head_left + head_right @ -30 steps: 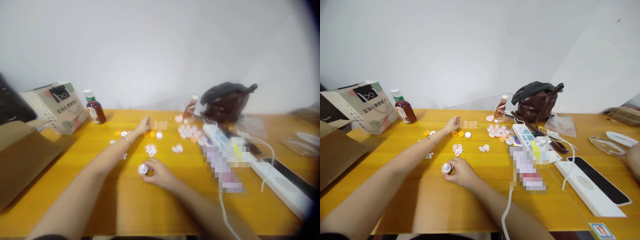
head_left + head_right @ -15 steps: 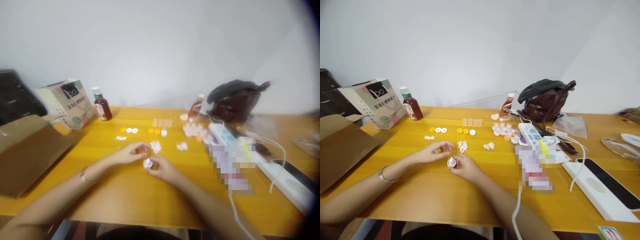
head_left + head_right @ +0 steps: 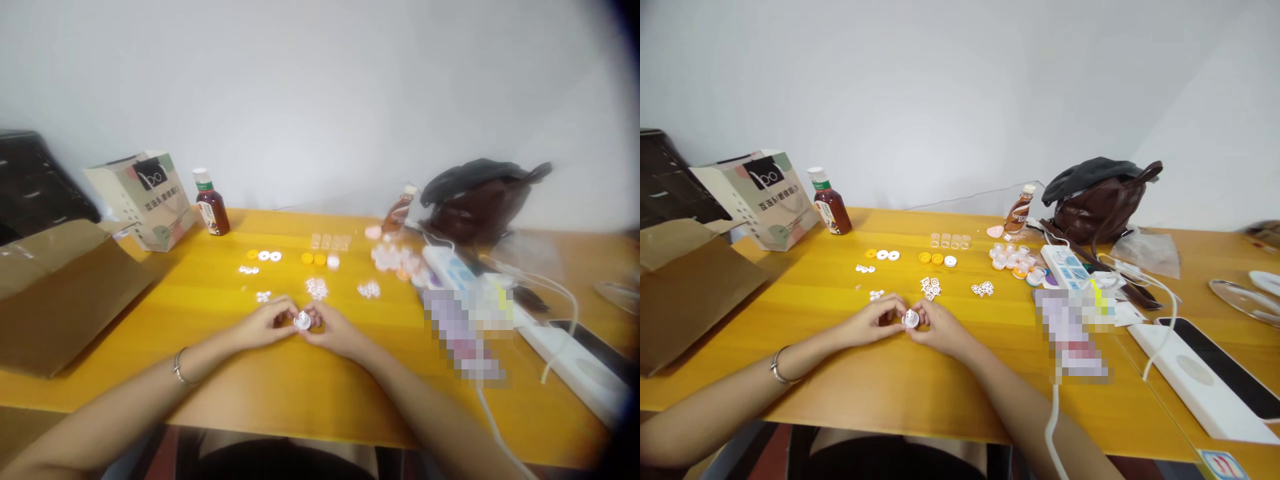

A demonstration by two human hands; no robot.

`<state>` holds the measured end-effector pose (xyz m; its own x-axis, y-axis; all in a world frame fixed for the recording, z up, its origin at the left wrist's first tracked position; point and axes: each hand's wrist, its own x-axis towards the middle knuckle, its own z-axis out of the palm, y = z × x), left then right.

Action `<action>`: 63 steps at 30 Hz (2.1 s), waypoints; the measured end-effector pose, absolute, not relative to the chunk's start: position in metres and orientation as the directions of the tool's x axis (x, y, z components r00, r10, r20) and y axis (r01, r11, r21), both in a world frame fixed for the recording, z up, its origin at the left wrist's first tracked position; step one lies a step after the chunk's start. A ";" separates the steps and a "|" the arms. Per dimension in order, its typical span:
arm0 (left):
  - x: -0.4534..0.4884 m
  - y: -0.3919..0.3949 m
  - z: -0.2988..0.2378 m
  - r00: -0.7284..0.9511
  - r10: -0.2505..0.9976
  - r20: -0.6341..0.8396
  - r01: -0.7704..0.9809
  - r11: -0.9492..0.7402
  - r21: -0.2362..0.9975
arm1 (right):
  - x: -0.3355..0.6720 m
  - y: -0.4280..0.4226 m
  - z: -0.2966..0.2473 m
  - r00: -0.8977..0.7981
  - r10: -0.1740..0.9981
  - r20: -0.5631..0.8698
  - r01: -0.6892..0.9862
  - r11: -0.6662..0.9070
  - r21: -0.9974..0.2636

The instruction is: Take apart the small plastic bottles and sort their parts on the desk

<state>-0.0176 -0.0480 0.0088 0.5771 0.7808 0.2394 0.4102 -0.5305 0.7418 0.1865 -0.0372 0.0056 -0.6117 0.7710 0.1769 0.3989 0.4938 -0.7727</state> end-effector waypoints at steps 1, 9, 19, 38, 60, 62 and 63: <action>-0.018 -0.048 0.009 0.581 0.779 0.236 0.406 -0.529 0.745 | 0.187 -0.037 0.006 -0.615 0.770 0.172 0.408 0.497 -0.766; -0.015 -0.047 0.012 0.617 0.738 0.274 0.340 -0.563 0.753 | 0.187 -0.034 0.010 -0.672 0.718 0.184 0.406 0.564 -0.719; -0.009 -0.053 0.009 0.572 0.749 0.334 0.328 -0.582 0.744 | 0.186 -0.036 0.009 -0.712 0.662 0.234 0.384 0.647 -0.659; -0.004 -0.061 0.010 0.400 0.781 0.480 0.520 -0.625 0.583 | 0.184 -0.037 0.007 -0.707 0.656 0.266 0.359 0.656 -0.664; -0.003 -0.062 0.018 0.288 0.794 0.535 0.543 -0.596 0.591 | 0.183 -0.036 0.016 -0.549 0.835 0.033 0.110 0.111 -0.988; -0.002 -0.061 0.018 0.272 0.787 0.554 0.558 -0.598 0.576 | 0.179 -0.039 0.016 -0.555 0.832 0.008 0.045 0.039 -0.998; -0.002 -0.060 0.018 0.258 0.786 0.561 0.559 -0.595 0.577 | 0.178 -0.040 0.017 -0.561 0.828 -0.005 0.023 0.009 -1.000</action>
<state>-0.0022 -0.0603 0.0178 0.2583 0.7864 0.5611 0.5589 -0.5954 0.5772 0.1778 -0.0397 0.0169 -0.5613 0.8276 -0.0051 0.0230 0.0094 -0.9997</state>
